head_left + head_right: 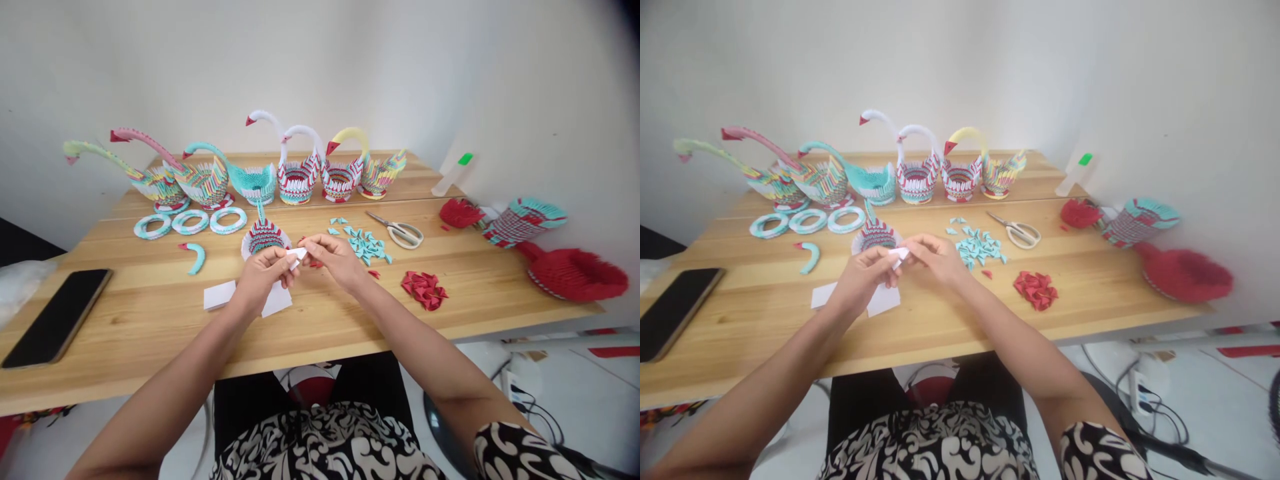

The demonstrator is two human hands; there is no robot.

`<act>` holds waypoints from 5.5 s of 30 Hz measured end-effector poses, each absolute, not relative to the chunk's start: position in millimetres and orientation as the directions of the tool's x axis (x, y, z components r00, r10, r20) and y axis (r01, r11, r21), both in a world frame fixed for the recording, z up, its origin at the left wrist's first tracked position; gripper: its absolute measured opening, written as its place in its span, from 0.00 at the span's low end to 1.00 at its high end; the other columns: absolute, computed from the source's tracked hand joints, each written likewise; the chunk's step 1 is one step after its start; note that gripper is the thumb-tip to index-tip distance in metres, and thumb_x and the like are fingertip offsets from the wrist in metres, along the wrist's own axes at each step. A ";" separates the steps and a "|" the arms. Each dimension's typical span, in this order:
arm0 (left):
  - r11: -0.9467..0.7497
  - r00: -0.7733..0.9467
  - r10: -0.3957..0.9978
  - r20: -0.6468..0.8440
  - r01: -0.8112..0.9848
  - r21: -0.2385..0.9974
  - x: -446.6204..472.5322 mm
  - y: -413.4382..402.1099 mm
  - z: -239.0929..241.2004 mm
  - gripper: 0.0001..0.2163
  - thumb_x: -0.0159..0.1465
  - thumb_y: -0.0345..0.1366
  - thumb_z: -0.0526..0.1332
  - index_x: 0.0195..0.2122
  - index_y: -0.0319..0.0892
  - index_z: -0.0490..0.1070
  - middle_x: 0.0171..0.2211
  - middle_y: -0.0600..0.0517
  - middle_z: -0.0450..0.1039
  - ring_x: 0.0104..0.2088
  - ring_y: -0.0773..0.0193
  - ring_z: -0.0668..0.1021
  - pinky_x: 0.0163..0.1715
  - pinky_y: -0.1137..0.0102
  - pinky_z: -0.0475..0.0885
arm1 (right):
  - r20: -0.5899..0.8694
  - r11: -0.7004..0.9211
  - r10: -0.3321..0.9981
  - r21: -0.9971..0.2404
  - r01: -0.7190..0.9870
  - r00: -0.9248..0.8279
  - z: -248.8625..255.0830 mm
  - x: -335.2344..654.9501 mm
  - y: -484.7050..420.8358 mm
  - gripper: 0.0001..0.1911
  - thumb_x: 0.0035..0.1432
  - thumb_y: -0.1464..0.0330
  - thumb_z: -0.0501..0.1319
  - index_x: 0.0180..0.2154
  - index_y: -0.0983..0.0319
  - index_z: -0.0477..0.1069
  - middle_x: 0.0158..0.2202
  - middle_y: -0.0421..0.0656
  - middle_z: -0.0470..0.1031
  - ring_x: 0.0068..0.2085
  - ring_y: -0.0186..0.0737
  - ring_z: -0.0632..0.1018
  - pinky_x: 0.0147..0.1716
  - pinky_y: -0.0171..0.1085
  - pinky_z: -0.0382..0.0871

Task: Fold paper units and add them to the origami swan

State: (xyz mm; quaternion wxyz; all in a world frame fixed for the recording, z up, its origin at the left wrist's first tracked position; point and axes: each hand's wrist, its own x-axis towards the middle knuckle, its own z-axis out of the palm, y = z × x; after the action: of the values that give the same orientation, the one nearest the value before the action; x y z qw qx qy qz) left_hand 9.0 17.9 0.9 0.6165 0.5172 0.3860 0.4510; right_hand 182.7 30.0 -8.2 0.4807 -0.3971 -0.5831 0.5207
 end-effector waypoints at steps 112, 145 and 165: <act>-0.326 0.307 0.914 0.264 0.170 0.930 6.0 15.5 -9.3 0.08 0.59 0.41 0.65 0.30 0.42 0.78 0.22 0.54 0.73 0.23 0.68 0.72 0.27 0.74 0.68 | 0.254 0.325 0.929 -0.907 0.267 -0.268 11.1 188.5 22.6 0.13 0.56 0.61 0.62 0.27 0.64 0.73 0.22 0.37 0.68 0.24 0.29 0.63 0.25 0.32 0.56; -0.793 0.357 0.508 0.784 0.550 0.263 2.1 17.4 -18.0 0.03 0.64 0.32 0.62 0.33 0.44 0.74 0.32 0.50 0.77 0.35 0.63 0.77 0.37 0.70 0.69 | 0.109 0.118 0.949 -0.993 0.015 -0.294 -2.2 185.4 29.2 0.16 0.54 0.58 0.64 0.24 0.63 0.70 0.17 0.35 0.67 0.21 0.29 0.70 0.24 0.31 0.65; -0.318 0.264 0.925 0.272 0.149 0.936 9.9 16.1 -8.0 0.13 0.60 0.44 0.64 0.29 0.39 0.70 0.21 0.56 0.68 0.21 0.72 0.67 0.22 0.75 0.63 | 0.418 0.502 0.863 -0.776 0.381 -0.285 3.6 187.0 23.1 0.13 0.59 0.64 0.58 0.27 0.64 0.73 0.22 0.37 0.68 0.25 0.30 0.65 0.27 0.32 0.56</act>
State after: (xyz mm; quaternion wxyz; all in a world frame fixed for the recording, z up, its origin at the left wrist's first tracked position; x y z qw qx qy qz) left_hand 9.9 16.1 -8.0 0.4255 0.6714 0.4001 0.4562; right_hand 187.0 23.1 3.6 0.4317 -0.4138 -0.7515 0.2787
